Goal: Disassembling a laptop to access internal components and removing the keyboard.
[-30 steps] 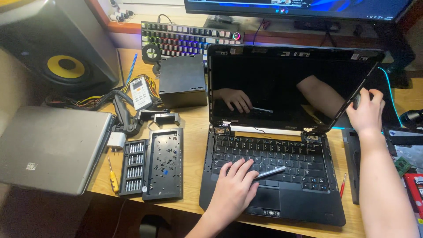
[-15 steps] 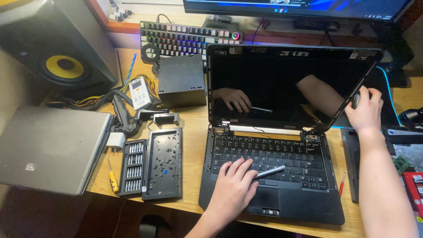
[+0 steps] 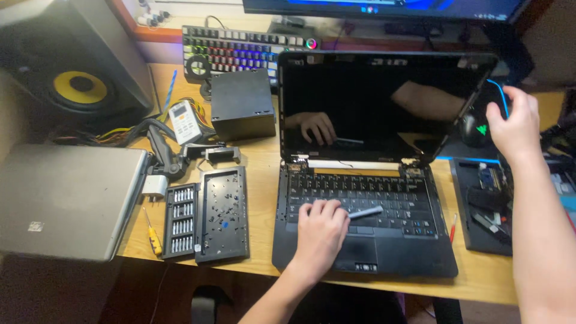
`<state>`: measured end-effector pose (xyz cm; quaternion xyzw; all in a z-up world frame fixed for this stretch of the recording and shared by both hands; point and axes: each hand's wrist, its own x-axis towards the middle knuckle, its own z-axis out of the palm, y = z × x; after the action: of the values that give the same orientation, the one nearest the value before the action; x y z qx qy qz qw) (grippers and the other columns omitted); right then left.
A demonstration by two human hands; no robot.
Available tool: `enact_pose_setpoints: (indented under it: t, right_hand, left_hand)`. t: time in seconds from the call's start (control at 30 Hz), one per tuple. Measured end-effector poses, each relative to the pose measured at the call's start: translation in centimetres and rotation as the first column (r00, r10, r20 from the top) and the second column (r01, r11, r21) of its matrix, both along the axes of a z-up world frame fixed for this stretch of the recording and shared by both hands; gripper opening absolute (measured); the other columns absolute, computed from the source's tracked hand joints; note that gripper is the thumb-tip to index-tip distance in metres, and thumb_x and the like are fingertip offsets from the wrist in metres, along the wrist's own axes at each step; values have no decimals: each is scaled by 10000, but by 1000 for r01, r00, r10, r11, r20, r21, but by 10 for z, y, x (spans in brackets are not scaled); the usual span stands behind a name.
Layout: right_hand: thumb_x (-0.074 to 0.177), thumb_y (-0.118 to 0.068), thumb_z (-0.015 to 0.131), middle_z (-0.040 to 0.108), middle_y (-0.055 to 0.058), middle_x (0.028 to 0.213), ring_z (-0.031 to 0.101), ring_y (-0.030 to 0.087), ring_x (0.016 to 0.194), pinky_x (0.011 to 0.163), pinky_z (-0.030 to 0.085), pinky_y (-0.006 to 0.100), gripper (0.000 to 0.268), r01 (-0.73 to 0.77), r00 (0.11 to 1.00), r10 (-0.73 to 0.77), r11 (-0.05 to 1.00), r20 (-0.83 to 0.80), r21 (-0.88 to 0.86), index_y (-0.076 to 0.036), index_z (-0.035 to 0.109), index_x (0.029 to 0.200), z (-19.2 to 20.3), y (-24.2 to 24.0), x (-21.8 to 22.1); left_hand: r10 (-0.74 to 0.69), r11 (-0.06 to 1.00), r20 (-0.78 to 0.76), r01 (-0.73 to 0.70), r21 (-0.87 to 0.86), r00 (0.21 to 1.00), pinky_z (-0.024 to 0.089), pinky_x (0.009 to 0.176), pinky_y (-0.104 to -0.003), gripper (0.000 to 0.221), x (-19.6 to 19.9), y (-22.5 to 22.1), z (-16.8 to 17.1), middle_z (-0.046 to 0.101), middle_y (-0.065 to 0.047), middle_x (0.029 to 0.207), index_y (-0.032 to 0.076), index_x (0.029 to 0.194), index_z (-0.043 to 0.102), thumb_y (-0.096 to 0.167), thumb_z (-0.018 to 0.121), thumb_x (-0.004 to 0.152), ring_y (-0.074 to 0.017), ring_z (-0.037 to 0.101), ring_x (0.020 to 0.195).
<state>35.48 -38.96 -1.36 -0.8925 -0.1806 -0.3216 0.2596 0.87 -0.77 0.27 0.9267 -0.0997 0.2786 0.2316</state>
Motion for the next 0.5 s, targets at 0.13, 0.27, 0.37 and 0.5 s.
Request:
enact_pose_setpoints:
  t: [0.13,0.27,0.37,0.5]
  right_hand:
    - [1038,-70,599,629,190,1234,609,332,1196,1121,507,405,197,-72,985,76,997,153,-31,5,668,1207,42,36,-79]
    - [1138,-105,600,728,129,1098,708,244,999,904,569,355,171,-194,979,197,979,-46,66,-15,744,1113,63,79,-147]
    - [1067,-100,626,730,117,968,720,226,904,822,570,372,160,-282,954,285,958,-95,49,10,737,1038,50,81,-140]
    - [1085,-164,678,734,164,947,718,280,864,824,565,391,204,97,995,-98,992,8,85,-8,728,963,14,46,-85]
  left_hand:
    - [10,988,16,-7,-153,1000,492,849,-410,92,-3,7,-7,707,-30,968,94,974,712,156,747,916,-244,658,944]
    - [23,974,10,-20,-227,1000,500,798,-393,97,-16,13,-2,703,-43,913,91,950,716,163,766,908,-255,664,892]
    - [-18,984,59,29,-177,998,494,847,-407,104,-16,14,-3,701,-38,926,80,953,708,161,757,909,-256,657,923]
    - [-36,989,47,42,-140,998,473,881,-412,100,-20,12,-3,691,-41,953,86,925,708,165,759,891,-260,638,977]
